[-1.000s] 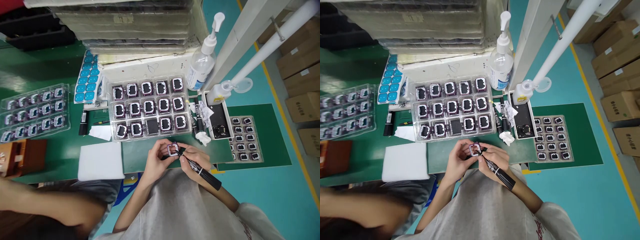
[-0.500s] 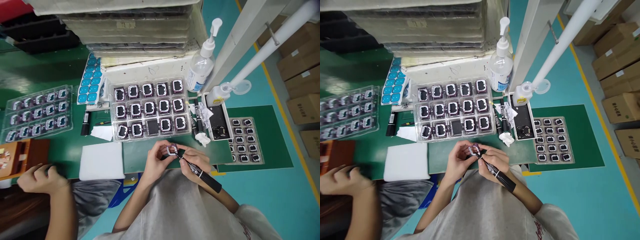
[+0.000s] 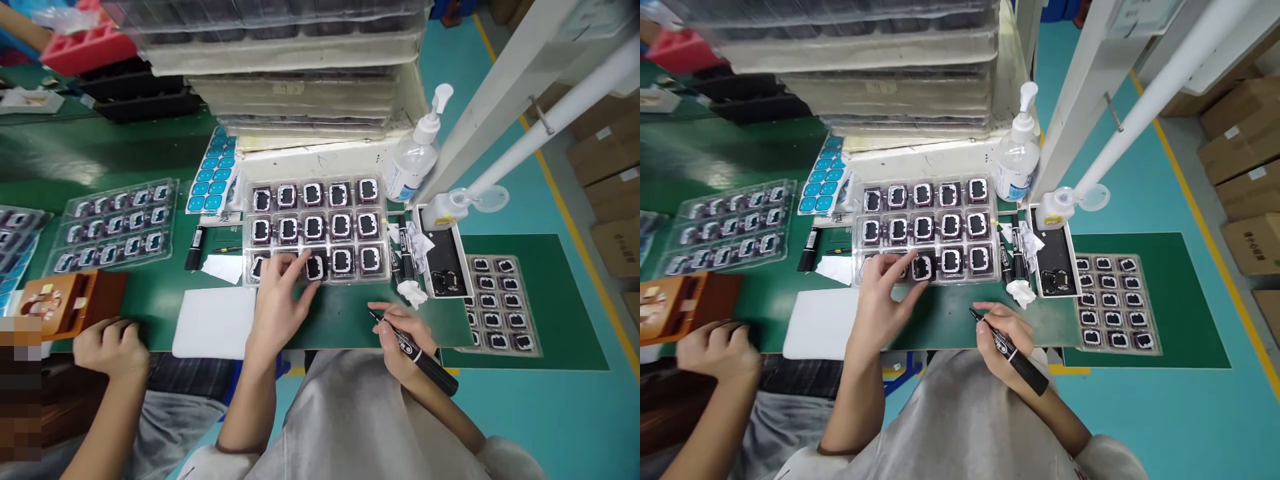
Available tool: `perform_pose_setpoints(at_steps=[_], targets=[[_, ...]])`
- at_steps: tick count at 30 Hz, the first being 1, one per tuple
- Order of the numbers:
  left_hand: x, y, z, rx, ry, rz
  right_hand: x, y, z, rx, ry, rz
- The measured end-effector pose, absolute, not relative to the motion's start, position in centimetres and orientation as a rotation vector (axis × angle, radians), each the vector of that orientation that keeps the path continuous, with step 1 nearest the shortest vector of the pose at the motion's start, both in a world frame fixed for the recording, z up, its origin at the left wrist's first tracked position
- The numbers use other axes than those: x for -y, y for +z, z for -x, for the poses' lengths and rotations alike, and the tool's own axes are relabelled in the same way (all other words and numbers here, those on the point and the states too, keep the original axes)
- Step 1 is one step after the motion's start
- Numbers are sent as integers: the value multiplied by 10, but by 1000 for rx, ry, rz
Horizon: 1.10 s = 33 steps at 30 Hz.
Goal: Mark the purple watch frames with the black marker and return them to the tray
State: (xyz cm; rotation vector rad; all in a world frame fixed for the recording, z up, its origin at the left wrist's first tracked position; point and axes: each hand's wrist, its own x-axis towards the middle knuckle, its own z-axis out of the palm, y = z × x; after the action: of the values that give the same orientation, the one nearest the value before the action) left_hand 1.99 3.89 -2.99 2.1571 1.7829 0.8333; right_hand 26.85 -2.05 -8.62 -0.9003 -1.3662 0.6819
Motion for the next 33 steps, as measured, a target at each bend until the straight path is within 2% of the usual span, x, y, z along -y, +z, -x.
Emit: perform_pose_setpoints(at_steps=[3, 8, 13, 16, 20, 24, 28, 33], targets=[[-49, -28, -19, -1800, 698, -2174, 22, -89, -269, 1359, 696, 926], [-50, -25, -45, -1776, 839, -2315, 24, -93, -271, 1342, 716, 971], [-55, -24, -66, -1571, 553, -2465, 25, -96, -270, 1335, 686, 1004], [-54, -24, -66, -1483, 670, -2391, 26, -98, -270, 1311, 691, 1012], [-39, -27, -59, -1318, 935, -2184, 25, -98, -268, 1286, 684, 996], [-13, -44, -62, -1272, 1020, -1756, 23, -93, -265, 1251, 673, 994], [6, -61, -75, -1257, 1011, -1273, 19, -84, -262, 1291, 657, 1004], [13, -67, -87, -1249, 918, -1178, 15, -75, -261, 1380, 677, 996]])
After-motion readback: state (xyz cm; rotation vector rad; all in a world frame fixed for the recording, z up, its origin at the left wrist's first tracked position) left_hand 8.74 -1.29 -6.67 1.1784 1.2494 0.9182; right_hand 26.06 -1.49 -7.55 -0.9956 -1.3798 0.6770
